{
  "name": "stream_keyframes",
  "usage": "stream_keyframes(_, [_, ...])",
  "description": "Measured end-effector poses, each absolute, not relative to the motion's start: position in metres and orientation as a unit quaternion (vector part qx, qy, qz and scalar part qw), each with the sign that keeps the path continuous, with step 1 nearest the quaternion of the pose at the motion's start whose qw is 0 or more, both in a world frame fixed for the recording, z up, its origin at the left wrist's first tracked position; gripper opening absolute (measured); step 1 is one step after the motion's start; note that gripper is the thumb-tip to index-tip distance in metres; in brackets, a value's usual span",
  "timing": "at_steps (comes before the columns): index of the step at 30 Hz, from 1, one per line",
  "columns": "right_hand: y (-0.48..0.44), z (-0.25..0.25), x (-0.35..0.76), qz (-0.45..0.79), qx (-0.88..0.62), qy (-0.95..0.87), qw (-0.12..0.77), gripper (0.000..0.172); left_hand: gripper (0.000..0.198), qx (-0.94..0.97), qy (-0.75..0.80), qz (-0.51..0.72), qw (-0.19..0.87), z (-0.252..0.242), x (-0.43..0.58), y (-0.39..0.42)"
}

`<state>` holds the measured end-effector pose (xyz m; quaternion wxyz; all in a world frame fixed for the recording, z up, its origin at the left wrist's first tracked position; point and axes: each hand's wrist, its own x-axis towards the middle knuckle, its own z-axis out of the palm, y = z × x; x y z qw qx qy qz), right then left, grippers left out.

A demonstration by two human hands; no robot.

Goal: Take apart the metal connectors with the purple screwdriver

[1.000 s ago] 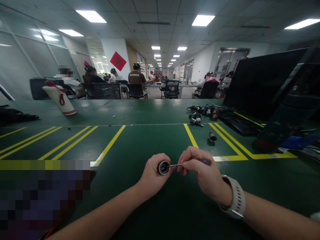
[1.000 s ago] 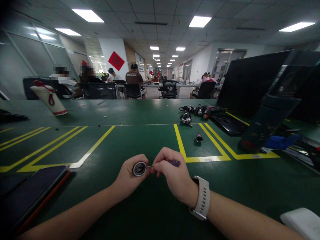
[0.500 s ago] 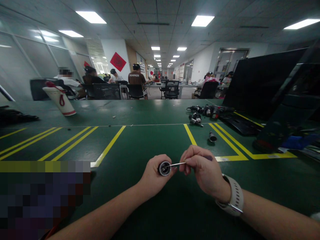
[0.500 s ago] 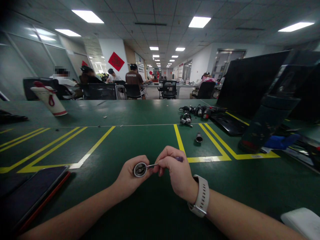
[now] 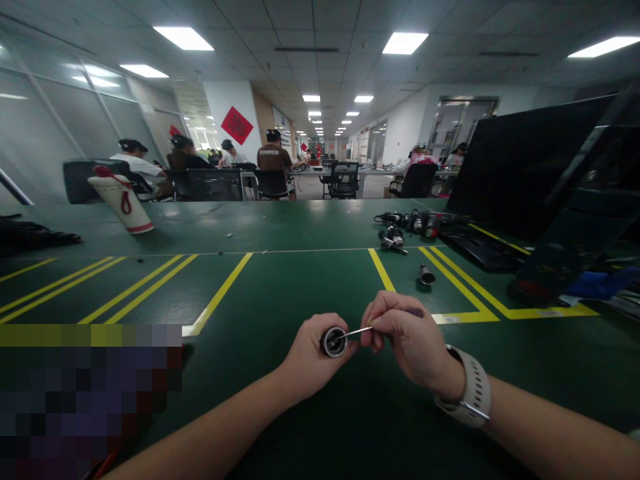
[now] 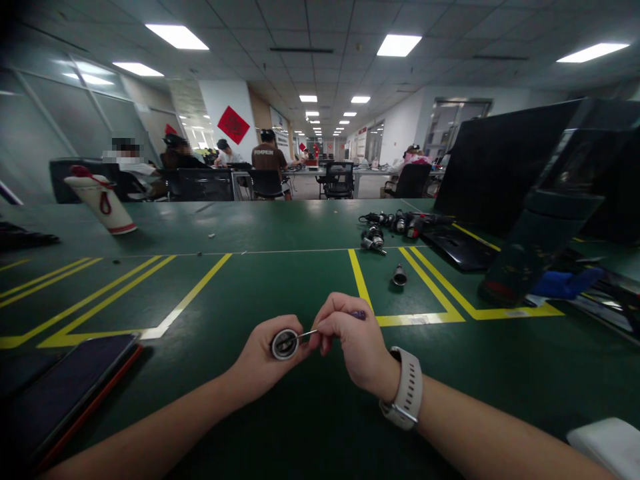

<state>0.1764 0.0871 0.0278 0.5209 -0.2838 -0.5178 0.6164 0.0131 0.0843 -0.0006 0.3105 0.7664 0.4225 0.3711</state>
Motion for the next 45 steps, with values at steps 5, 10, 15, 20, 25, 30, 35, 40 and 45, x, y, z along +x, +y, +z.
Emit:
stream_keyframes(5, [0.085, 0.025, 0.178, 0.591, -0.277, -0.54, 0.531, 0.012, 0.017, 0.751, 0.425, 0.383, 0.33, 0.002, 0.015, 0.084])
stream_keyframes(10, [0.085, 0.022, 0.18, 0.57, -0.276, -0.568, 0.526, 0.013, 0.018, 0.75, 0.421, 0.382, 0.339, 0.002, 0.016, 0.083])
stream_keyframes(15, [0.086, 0.026, 0.177, 0.596, -0.276, -0.532, 0.534, 0.012, 0.018, 0.754, 0.417, 0.377, 0.339, -0.001, 0.015, 0.083])
stream_keyframes(20, [0.086, 0.028, 0.177, 0.609, -0.273, -0.519, 0.534, 0.012, 0.016, 0.741, 0.407, 0.397, 0.357, 0.001, 0.015, 0.083])
stream_keyframes(25, [0.086, 0.025, 0.18, 0.566, -0.263, -0.55, 0.555, 0.013, 0.016, 0.746, 0.404, 0.392, 0.355, 0.003, 0.015, 0.083])
stream_keyframes(30, [0.078, 0.029, 0.183, 0.487, -0.279, -0.646, 0.518, 0.013, 0.018, 0.758, 0.414, 0.387, 0.323, 0.002, 0.015, 0.083])
stream_keyframes(35, [0.08, 0.029, 0.182, 0.515, -0.277, -0.626, 0.515, 0.013, 0.016, 0.781, 0.409, 0.367, 0.296, 0.001, 0.014, 0.084])
stream_keyframes(40, [0.089, 0.025, 0.18, 0.596, -0.263, -0.539, 0.533, 0.014, 0.015, 0.783, 0.411, 0.362, 0.296, 0.003, 0.015, 0.083])
stream_keyframes(45, [0.087, 0.026, 0.179, 0.595, -0.272, -0.529, 0.54, 0.014, 0.014, 0.777, 0.417, 0.364, 0.3, 0.003, 0.016, 0.083])
